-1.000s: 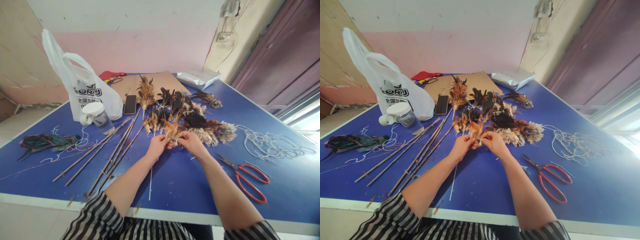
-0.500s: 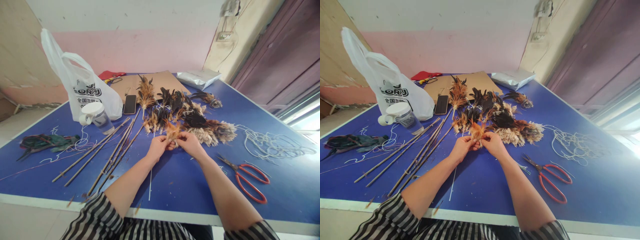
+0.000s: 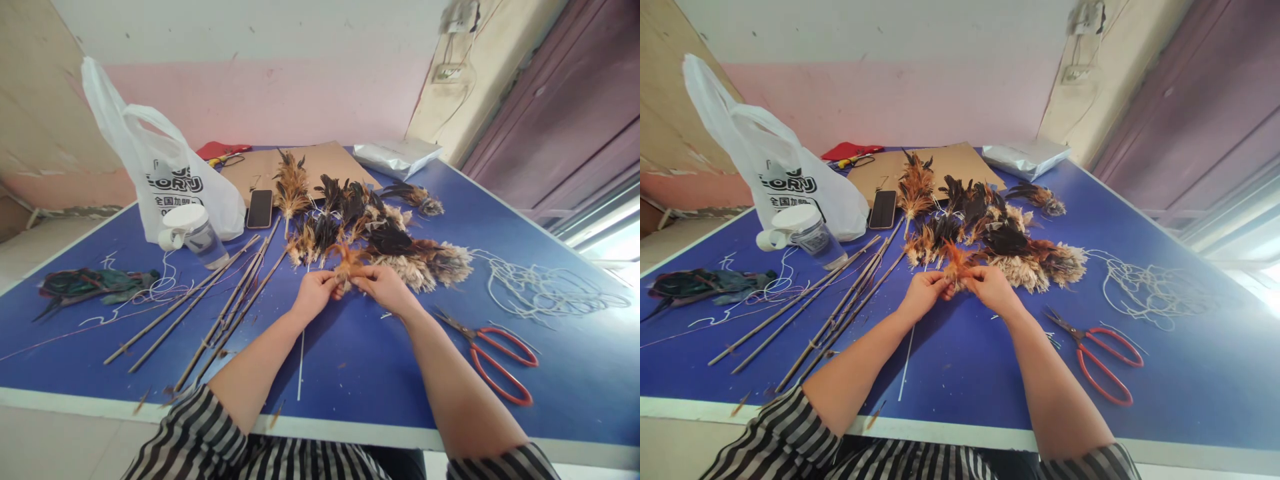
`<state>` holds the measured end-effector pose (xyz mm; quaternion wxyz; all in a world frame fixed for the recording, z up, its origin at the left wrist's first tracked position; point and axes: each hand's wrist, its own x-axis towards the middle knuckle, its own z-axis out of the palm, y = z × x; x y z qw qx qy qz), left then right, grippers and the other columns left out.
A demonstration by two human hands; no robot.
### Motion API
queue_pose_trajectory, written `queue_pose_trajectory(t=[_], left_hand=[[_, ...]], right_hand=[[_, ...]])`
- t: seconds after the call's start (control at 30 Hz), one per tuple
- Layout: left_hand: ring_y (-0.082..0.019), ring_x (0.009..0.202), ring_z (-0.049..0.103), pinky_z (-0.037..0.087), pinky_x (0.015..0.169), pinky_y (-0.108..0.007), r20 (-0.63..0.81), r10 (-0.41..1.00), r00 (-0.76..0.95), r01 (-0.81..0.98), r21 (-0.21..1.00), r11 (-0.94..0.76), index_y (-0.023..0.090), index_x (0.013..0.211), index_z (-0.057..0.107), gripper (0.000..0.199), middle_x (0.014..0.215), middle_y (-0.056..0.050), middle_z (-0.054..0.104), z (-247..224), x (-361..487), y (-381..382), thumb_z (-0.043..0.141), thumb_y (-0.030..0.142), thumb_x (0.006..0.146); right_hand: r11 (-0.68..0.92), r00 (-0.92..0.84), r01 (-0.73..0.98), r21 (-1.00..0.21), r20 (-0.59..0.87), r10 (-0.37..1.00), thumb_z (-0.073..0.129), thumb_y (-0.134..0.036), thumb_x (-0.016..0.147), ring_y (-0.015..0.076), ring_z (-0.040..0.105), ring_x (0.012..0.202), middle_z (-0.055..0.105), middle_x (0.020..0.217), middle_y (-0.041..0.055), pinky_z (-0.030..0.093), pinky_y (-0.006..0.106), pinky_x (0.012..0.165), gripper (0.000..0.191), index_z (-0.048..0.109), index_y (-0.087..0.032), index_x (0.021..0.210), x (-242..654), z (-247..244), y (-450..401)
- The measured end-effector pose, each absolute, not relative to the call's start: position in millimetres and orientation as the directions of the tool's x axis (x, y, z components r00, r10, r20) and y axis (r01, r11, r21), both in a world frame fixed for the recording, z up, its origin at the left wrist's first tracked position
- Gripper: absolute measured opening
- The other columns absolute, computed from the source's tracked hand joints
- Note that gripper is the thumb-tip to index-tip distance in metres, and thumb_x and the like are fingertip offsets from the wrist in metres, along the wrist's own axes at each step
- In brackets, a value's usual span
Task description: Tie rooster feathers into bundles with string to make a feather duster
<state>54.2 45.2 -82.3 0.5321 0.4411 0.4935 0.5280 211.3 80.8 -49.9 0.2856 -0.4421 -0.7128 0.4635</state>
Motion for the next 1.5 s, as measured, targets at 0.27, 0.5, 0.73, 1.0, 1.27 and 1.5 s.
queue_pose_trajectory(t=[0.27, 0.5, 0.73, 1.0, 1.27, 1.5], left_hand=[[-0.006, 0.047, 0.054, 0.045, 0.048, -0.017, -0.251, 0.966, -0.068, -0.343, 0.915, 0.213, 0.007, 0.065, 0.06, 0.014, 0.055, -0.003, 0.06, -85.8, 46.9, 52.4, 0.065, 0.019, 0.07], [-0.004, 0.046, 0.053, 0.044, 0.045, -0.013, -0.298, 0.954, 0.025, -0.45, 0.849, 0.277, 0.006, 0.068, 0.062, 0.009, 0.056, -0.003, 0.059, -82.8, 47.5, 50.9, 0.062, 0.014, 0.073], [-0.003, 0.047, 0.053, 0.045, 0.045, -0.012, -0.335, 0.942, -0.014, -0.537, 0.797, 0.276, 0.007, 0.075, 0.063, 0.005, 0.059, -0.002, 0.059, -83.9, 39.5, 55.4, 0.062, 0.011, 0.072], [-0.008, 0.058, 0.059, 0.047, 0.049, -0.016, -0.184, 0.98, -0.071, -0.42, 0.897, 0.138, 0.01, 0.075, 0.065, 0.014, 0.069, -0.005, 0.065, -79.0, 31.9, 57.1, 0.066, 0.022, 0.068], [-0.012, 0.067, 0.058, 0.047, 0.062, -0.021, 0.214, 0.977, 0.018, 0.061, 0.975, -0.215, 0.016, 0.083, 0.07, 0.022, 0.077, -0.003, 0.066, -71.7, 38.8, 46.2, 0.056, 0.032, 0.075], [-0.011, 0.061, 0.055, 0.045, 0.061, -0.022, 0.243, 0.96, 0.142, 0.339, 0.899, -0.278, 0.016, 0.087, 0.068, 0.022, 0.074, -0.004, 0.064, -88.4, 39.5, 45.7, 0.05, 0.02, 0.077]], right_hand=[[0.18, -0.287, 0.541, -0.821, 0.021, 0.958, 0.058, -0.032, 0.065, 0.0108, 0.048, 0.052, 0.061, 0.062, 0.0014, 0.036, 0.023, 0.05, 0.026, 0.068, -0.014, 0.081, 218.6, -63.5, 92.6], [0.242, -0.348, 0.494, -0.835, 0.065, 0.935, 0.058, -0.031, 0.064, 0.0108, 0.048, 0.054, 0.057, 0.062, -0.0011, 0.037, 0.023, 0.053, 0.028, 0.065, -0.014, 0.085, 194.8, -78.9, 85.7], [-0.081, -0.368, 0.177, -0.981, -0.142, 0.919, 0.061, -0.037, 0.064, 0.0055, 0.036, 0.037, 0.046, 0.044, -0.0066, 0.026, 0.019, 0.039, 0.023, 0.054, -0.016, 0.067, 206.9, -79.9, 93.4], [-0.285, -0.539, 0.028, -0.958, -0.255, 0.803, 0.066, -0.034, 0.063, 0.0045, 0.039, 0.036, 0.05, 0.044, -0.005, 0.024, 0.016, 0.034, 0.024, 0.053, -0.015, 0.069, 219.1, -68.2, 93.8], [-0.129, -0.519, 0.258, -0.958, -0.25, 0.817, 0.063, -0.029, 0.063, 0.0045, 0.041, 0.035, 0.057, 0.05, -0.0018, 0.028, 0.017, 0.036, 0.016, 0.06, -0.014, 0.067, 216.2, -63.7, 88.0], [0.06, -0.491, 0.355, -0.933, -0.132, 0.861, 0.063, -0.036, 0.064, 0.0095, 0.049, 0.042, 0.057, 0.05, 0.0004, 0.037, 0.02, 0.041, 0.023, 0.063, -0.013, 0.064, 216.9, -61.3, 84.6]])
